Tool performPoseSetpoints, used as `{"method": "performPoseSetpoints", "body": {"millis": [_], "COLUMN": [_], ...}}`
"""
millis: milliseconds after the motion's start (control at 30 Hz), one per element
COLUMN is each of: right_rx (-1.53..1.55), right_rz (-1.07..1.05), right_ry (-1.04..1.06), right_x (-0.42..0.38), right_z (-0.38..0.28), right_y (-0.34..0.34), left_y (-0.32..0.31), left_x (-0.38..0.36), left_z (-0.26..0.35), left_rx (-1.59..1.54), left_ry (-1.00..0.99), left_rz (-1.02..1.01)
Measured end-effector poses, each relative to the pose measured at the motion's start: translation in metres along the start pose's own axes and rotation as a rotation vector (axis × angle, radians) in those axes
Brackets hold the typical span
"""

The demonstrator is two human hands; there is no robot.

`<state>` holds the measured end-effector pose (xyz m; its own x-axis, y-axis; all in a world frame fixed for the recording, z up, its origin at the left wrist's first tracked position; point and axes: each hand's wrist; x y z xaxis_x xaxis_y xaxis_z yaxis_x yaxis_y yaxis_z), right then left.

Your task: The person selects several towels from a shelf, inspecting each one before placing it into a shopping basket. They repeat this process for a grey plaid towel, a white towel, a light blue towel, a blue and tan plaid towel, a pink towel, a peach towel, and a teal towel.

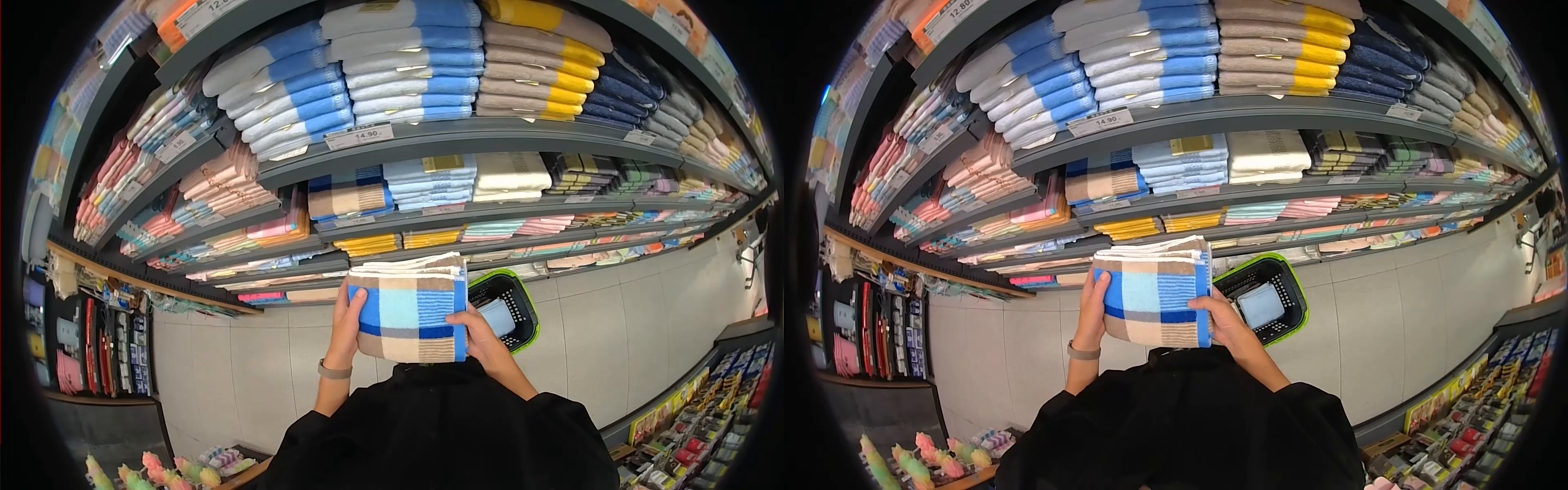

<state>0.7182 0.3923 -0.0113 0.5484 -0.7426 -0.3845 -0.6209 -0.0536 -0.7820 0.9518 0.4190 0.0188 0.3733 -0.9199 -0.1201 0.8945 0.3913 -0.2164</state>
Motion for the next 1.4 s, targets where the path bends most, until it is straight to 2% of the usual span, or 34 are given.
{"method": "performPoseSetpoints", "body": {"millis": [67, 133, 200, 233, 267, 300, 333, 367, 433, 467, 567, 633, 700, 767, 900, 967, 1033, 1067, 1100, 1167, 1233, 1300, 1333, 1400], "right_rx": [-0.011, -0.022, -0.258, -0.256, -0.577, -0.899, -0.911, -0.999, -1.184, -1.19, -1.06, -0.579, -0.531, -0.126, 0.67, 0.62, 0.566, 0.568, 0.567, 0.589, 0.687, 0.632, 0.627, 0.615], "right_rz": [0.0, -0.002, -0.03, -0.027, -0.101, -0.174, -0.289, -0.398, -0.358, -0.351, -0.385, -0.517, -0.5, -0.406, -0.184, -0.164, -0.147, -0.312, -0.478, -0.425, -0.272, -0.325, -0.349, -0.378], "right_ry": [-0.006, -0.009, 0.057, 0.056, 0.117, 0.177, 0.484, 0.592, 0.815, 0.813, 0.879, 0.851, 0.891, 0.766, 0.457, 0.519, 0.576, 0.588, 0.597, 0.562, 0.504, 0.526, 0.505, 0.487], "right_x": [-0.001, -0.002, -0.005, -0.007, -0.006, -0.004, -0.009, -0.006, -0.014, -0.015, -0.005, 0.005, 0.001, -0.019, -0.063, -0.066, -0.06, -0.053, -0.047, -0.056, -0.061, -0.066, -0.068, -0.073], "right_z": [-0.001, -0.003, -0.007, -0.008, -0.012, -0.017, -0.033, -0.046, -0.063, -0.068, -0.08, -0.085, -0.09, -0.092, -0.093, -0.098, -0.106, -0.11, -0.112, -0.12, -0.117, -0.117, -0.116, -0.113], "right_y": [0.0, 0.0, 0.001, 0.002, 0.003, 0.003, -0.022, -0.028, -0.034, -0.032, -0.019, -0.008, -0.009, -0.016, -0.018, -0.005, 0.018, 0.032, 0.045, 0.039, 0.035, 0.027, 0.025, 0.023], "left_y": [0.015, 0.023, 0.027, 0.023, 0.019, 0.014, 0.008, 0.002, -0.01, -0.018, -0.053, -0.082, -0.116, -0.149, -0.164, -0.152, -0.148, -0.155, -0.162, -0.183, -0.194, -0.204, -0.202, -0.198], "left_x": [0.002, 0.003, 0.0, -0.007, -0.014, -0.015, -0.011, -0.01, -0.019, -0.023, -0.044, -0.061, -0.078, -0.097, -0.112, -0.104, -0.1, -0.098, -0.101, -0.115, -0.126, -0.134, -0.136, -0.139], "left_z": [-0.01, -0.017, -0.02, -0.011, 0.0, 0.014, 0.034, 0.054, 0.09, 0.101, 0.123, 0.121, 0.105, 0.096, 0.086, 0.069, 0.05, 0.042, 0.035, 0.024, 0.011, 0.012, 0.009, 0.002], "left_rx": [-0.203, -0.206, -0.207, -0.177, -0.147, -0.146, -0.046, 0.053, 0.396, 0.48, 0.635, 0.769, 0.819, 0.83, 0.667, 0.656, 0.7, 0.756, 0.756, 0.593, 0.564, 0.665, 0.667, 0.864], "left_ry": [0.316, 0.342, 0.371, 0.254, 0.139, 0.144, -0.167, -0.482, -0.68, -0.751, -0.849, -0.943, -1.03, -0.951, -0.871, -0.902, -0.758, -0.717, -0.709, -0.381, -0.479, -0.622, -0.623, -0.73], "left_rz": [-0.11, -0.165, -0.227, -0.166, -0.106, -0.11, -0.39, -0.665, -0.709, -0.723, -0.745, -0.764, -0.792, -0.876, -1.002, -0.725, -0.467, -0.408, -0.406, -0.551, -0.714, -0.664, -0.659, -0.539]}}
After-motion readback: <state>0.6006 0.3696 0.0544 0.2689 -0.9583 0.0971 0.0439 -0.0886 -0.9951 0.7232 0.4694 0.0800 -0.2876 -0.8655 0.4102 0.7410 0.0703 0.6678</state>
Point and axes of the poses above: each hand's wrist, its own x-axis towards the middle knuckle, its own y-axis out of the back of the hand, z = x × y, and after that the axes turned 1 degree about y, right-handed
